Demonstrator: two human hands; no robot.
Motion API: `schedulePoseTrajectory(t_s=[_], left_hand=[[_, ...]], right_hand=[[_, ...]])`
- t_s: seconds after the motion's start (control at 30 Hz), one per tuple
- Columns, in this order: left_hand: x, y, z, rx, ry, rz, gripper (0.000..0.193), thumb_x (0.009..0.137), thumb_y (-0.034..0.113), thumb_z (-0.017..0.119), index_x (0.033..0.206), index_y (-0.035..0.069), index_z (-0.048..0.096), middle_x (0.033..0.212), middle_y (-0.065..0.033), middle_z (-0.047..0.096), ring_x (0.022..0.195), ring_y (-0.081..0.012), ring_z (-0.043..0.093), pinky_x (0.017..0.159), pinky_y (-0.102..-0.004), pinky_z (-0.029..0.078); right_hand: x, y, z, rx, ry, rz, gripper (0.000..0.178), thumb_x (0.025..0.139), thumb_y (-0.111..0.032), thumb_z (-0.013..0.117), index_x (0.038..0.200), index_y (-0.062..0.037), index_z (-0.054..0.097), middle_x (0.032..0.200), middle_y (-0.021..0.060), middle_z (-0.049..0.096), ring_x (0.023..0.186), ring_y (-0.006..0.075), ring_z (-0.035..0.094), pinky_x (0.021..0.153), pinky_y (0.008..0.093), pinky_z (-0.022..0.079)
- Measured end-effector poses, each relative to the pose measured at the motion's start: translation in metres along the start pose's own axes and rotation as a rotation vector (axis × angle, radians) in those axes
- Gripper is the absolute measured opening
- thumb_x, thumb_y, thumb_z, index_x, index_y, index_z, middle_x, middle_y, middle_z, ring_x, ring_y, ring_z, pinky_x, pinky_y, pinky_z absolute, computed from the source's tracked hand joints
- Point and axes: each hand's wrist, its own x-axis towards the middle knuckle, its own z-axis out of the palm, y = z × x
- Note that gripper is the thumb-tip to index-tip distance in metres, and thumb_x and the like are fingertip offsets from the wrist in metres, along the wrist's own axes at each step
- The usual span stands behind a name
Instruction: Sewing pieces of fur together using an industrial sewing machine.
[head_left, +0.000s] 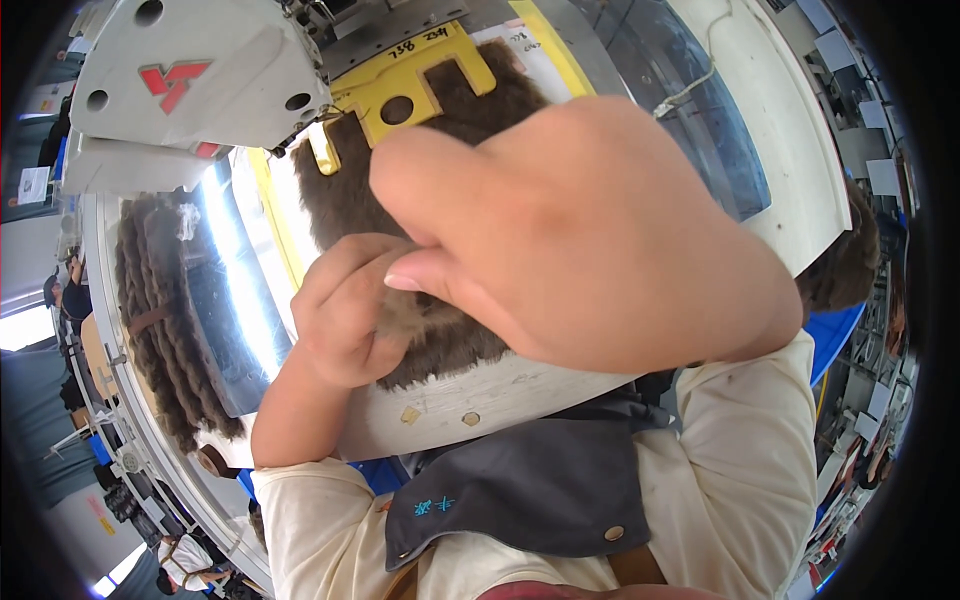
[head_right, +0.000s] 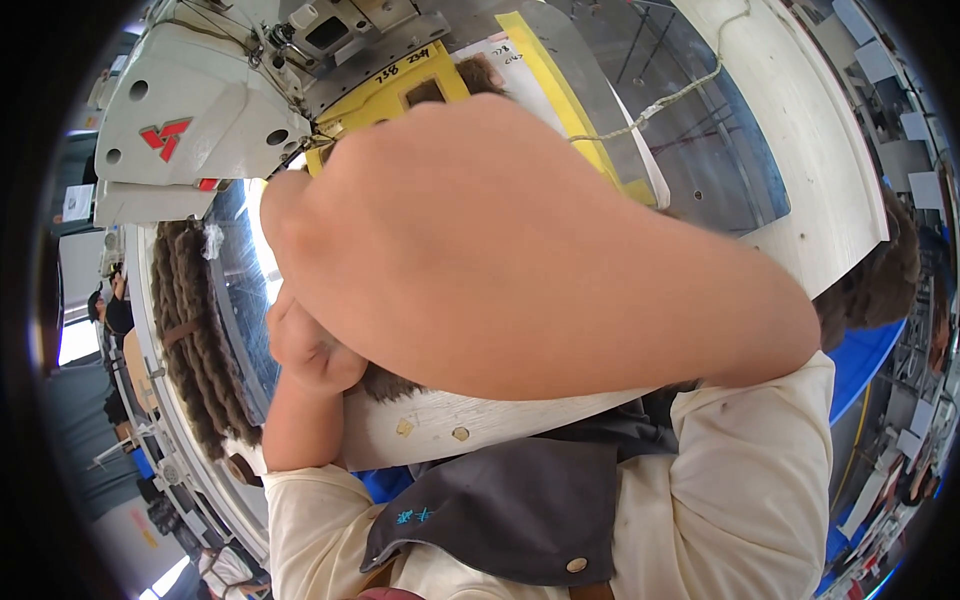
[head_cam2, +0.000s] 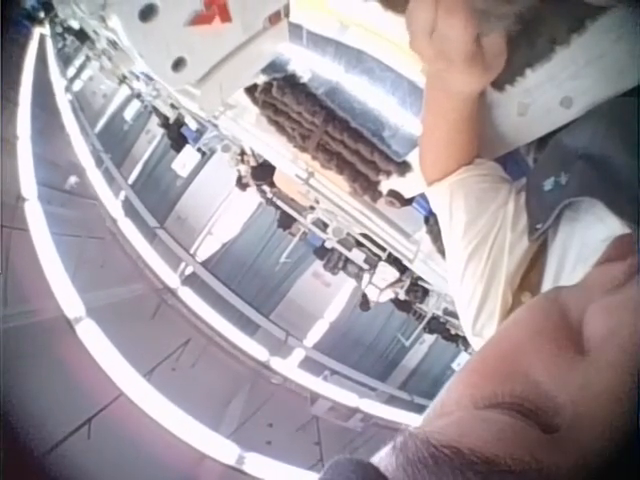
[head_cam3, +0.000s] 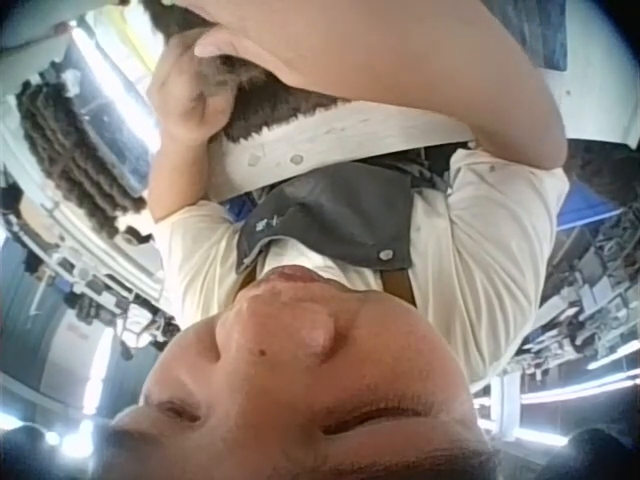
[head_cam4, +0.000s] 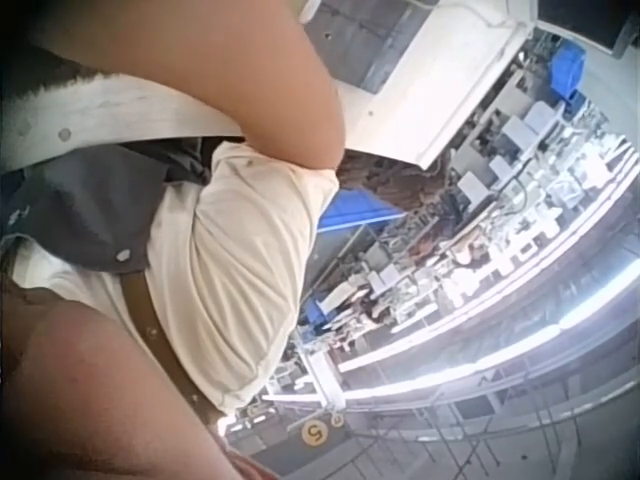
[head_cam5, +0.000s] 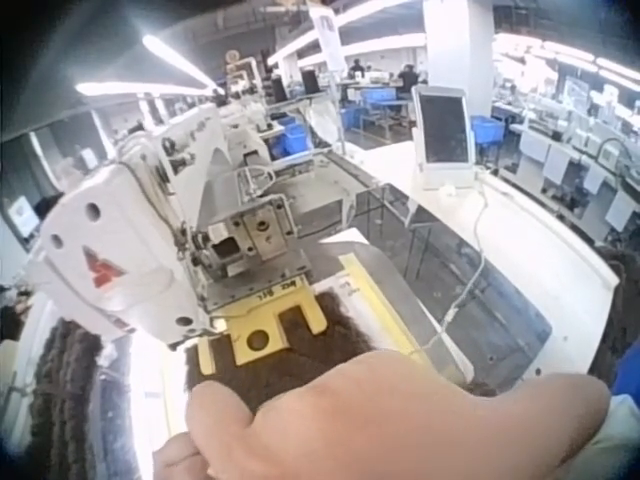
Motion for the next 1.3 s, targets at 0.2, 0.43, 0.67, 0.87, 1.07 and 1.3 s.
schedulePoseTrajectory(t_s=[0.2, 0.43, 0.67, 0.87, 1.07, 1.3], left_hand=[[-0.006, 0.002, -0.011, -0.157, 0.097, -0.359, 0.04, 0.083, 0.024, 0.064, 0.104, -0.01, 0.065, 0.092, -0.0151, 0.065, 0.08, -0.0223, 0.063, 0.072, -0.0313, 0.051], [-0.003, 0.013, 0.001, -0.525, 0.289, -0.627, 0.031, 0.09, 0.012, 0.056, 0.111, -0.01, 0.064, 0.099, -0.0137, 0.068, 0.089, -0.0203, 0.064, 0.081, -0.0334, 0.053], [-0.007, -0.006, -0.006, -0.506, 0.149, -0.295, 0.023, 0.098, 0.004, 0.054, 0.116, -0.007, 0.063, 0.117, -0.0237, 0.068, 0.102, -0.0339, 0.069, 0.088, -0.0409, 0.054], [-0.005, -0.002, -0.002, -0.469, 0.139, -0.24, 0.019, 0.098, 0.007, 0.053, 0.109, -0.001, 0.066, 0.114, -0.0225, 0.069, 0.094, -0.0347, 0.069, 0.082, -0.0421, 0.054], [-0.001, -0.002, -0.007, -0.462, 0.083, -0.248, 0.019, 0.099, 0.009, 0.055, 0.112, 0.0, 0.066, 0.113, -0.02, 0.069, 0.09, -0.0322, 0.069, 0.079, -0.0382, 0.054], [0.002, 0.009, 0.003, -0.674, 0.176, -0.529, 0.019, 0.106, 0.011, 0.052, 0.113, -0.001, 0.064, 0.103, -0.0096, 0.068, 0.085, -0.0191, 0.063, 0.08, -0.0336, 0.053]], right_hand=[[0.048, 0.008, -0.037, 0.131, -0.04, 0.617, 0.029, 0.09, -0.029, 0.074, 0.083, -0.0025, 0.062, 0.069, 0.0107, 0.062, 0.063, 0.0255, 0.057, 0.058, 0.0366, 0.044], [0.015, 0.146, -0.01, -0.225, 0.086, 0.533, 0.031, 0.091, -0.033, 0.075, 0.093, -0.0031, 0.066, 0.077, 0.0108, 0.063, 0.07, 0.0245, 0.059, 0.065, 0.0364, 0.046], [0.017, 0.07, -0.007, -0.13, 0.148, 0.082, 0.046, 0.082, -0.037, 0.082, 0.11, -0.0018, 0.071, 0.097, 0.0131, 0.068, 0.091, 0.0287, 0.066, 0.083, 0.0382, 0.051], [0.016, 0.015, 0.021, 0.387, 0.035, -0.062, 0.04, 0.07, -0.016, 0.09, 0.103, -0.0027, 0.072, 0.089, 0.0067, 0.068, 0.074, 0.0179, 0.062, 0.065, 0.0286, 0.049], [0.013, 0.013, 0.029, 0.455, 0.139, -0.093, 0.024, 0.073, -0.005, 0.086, 0.092, -0.0017, 0.072, 0.082, 0.0063, 0.067, 0.064, 0.0147, 0.06, 0.057, 0.0266, 0.048], [0.018, 0.015, 0.035, 0.627, 0.024, 0.122, 0.017, 0.084, -0.009, 0.077, 0.096, 0.0009, 0.071, 0.079, 0.0097, 0.066, 0.064, 0.0148, 0.061, 0.058, 0.0282, 0.048]])
